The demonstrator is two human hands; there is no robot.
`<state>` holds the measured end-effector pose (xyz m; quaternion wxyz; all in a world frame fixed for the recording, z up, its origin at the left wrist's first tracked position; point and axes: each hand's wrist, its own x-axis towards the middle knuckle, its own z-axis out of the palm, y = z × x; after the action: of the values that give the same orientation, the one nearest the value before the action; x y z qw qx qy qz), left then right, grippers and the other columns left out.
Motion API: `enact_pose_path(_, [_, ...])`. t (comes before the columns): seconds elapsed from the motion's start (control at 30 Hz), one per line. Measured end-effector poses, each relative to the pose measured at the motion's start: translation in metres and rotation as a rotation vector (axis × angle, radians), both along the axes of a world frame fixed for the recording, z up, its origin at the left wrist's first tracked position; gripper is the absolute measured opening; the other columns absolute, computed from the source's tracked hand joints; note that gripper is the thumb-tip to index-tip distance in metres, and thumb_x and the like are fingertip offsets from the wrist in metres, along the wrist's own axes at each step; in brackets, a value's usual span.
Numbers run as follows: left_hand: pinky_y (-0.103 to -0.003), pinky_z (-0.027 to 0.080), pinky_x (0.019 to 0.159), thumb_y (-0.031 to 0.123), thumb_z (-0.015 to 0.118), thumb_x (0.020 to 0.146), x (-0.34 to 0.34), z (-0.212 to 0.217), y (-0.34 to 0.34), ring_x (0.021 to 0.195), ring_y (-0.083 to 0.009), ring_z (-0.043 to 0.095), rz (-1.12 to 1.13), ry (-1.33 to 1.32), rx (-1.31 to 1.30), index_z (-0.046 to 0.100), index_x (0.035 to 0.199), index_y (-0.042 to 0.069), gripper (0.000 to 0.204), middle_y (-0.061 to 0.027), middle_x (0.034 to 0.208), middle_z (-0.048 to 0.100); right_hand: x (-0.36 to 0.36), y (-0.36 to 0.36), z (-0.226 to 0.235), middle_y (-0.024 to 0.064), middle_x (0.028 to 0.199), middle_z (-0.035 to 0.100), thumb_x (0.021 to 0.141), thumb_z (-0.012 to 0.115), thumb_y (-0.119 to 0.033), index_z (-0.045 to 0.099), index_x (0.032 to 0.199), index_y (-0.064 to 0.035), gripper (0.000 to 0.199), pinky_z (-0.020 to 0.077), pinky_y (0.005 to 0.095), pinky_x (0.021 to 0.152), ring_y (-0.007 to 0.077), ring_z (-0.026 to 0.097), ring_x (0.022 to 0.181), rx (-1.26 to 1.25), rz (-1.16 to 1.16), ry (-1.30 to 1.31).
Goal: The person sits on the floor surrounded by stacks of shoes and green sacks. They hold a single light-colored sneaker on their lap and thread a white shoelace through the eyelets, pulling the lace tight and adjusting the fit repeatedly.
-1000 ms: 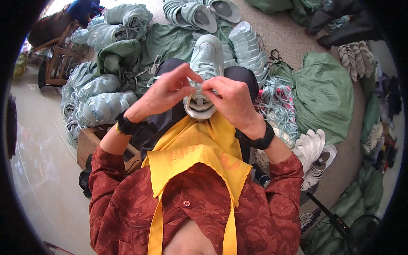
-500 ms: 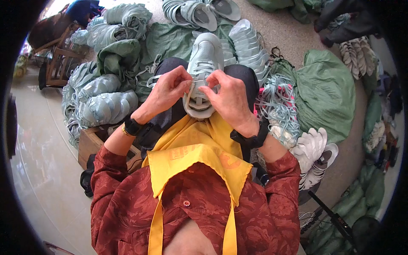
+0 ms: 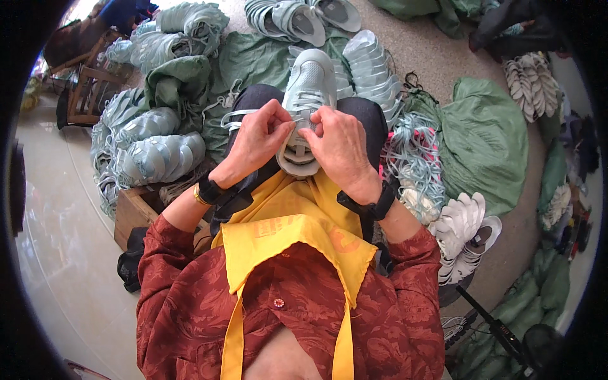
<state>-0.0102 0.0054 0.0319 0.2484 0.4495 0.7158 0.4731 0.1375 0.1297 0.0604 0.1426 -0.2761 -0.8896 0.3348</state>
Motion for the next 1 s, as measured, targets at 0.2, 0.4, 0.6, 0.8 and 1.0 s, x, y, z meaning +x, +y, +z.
enact_pose_path(0.2, [-0.028, 0.047, 0.059, 0.007, 0.067, 0.093, 0.004, 0.001, 0.001, 0.064, -0.0094, 0.059, 0.046, -0.023, 0.016, 0.060, 0.093, -0.004, 0.013, -0.0084, 0.071, 0.065, -0.003, 0.005, -0.002, 0.0170, 0.077, 0.071, 0.082, 0.081, -0.014, 0.069, 0.092, -0.0002, 0.021, 0.0542, 0.0414, 0.067, 0.0349, 0.071, 0.072, -0.094, -0.017, -0.050])
enact_pose_path(0.4, [-0.029, 0.045, 0.057, 0.008, 0.066, 0.093, 0.007, -0.003, 0.001, 0.064, -0.0099, 0.059, 0.101, -0.064, -0.001, 0.059, 0.092, -0.004, 0.013, -0.0093, 0.070, 0.065, -0.004, 0.002, -0.007, 0.0156, 0.074, 0.071, 0.083, 0.080, -0.012, 0.069, 0.089, 0.0006, 0.017, 0.0539, 0.0376, 0.063, 0.0284, 0.071, 0.067, -0.156, -0.061, 0.081])
enact_pose_path(0.6, [-0.031, 0.045, 0.057, 0.008, 0.064, 0.091, 0.006, -0.002, 0.006, 0.062, -0.0114, 0.058, 0.103, -0.006, -0.014, 0.058, 0.091, -0.004, 0.013, -0.0096, 0.069, 0.064, -0.001, 0.001, -0.009, 0.0111, 0.074, 0.070, 0.083, 0.080, -0.009, 0.068, 0.095, -0.0005, 0.020, 0.0532, 0.0353, 0.061, 0.0235, 0.069, 0.063, -0.162, -0.078, 0.108])
enact_pose_path(0.8, [-0.043, 0.051, 0.064, 0.005, 0.061, 0.088, 0.006, 0.002, 0.007, 0.071, -0.0384, 0.068, 0.103, -0.055, -0.075, 0.056, 0.089, -0.005, 0.012, -0.0225, 0.074, 0.066, 0.018, -0.006, 0.000, 0.0129, 0.098, 0.062, 0.078, 0.081, -0.005, 0.060, 0.109, -0.0024, 0.038, 0.0543, 0.0392, 0.066, 0.0286, 0.069, 0.078, -0.069, 0.143, 0.059])
enact_pose_path(1.0, [-0.040, 0.050, 0.063, 0.006, 0.061, 0.088, 0.006, 0.004, 0.008, 0.066, -0.0311, 0.066, 0.107, -0.098, -0.113, 0.057, 0.088, -0.005, 0.012, -0.0204, 0.073, 0.065, 0.021, -0.007, -0.006, 0.0133, 0.109, 0.054, 0.077, 0.076, -0.001, 0.055, 0.113, -0.0058, 0.042, 0.0570, 0.0434, 0.070, 0.0361, 0.067, 0.092, 0.266, 0.316, 0.070])
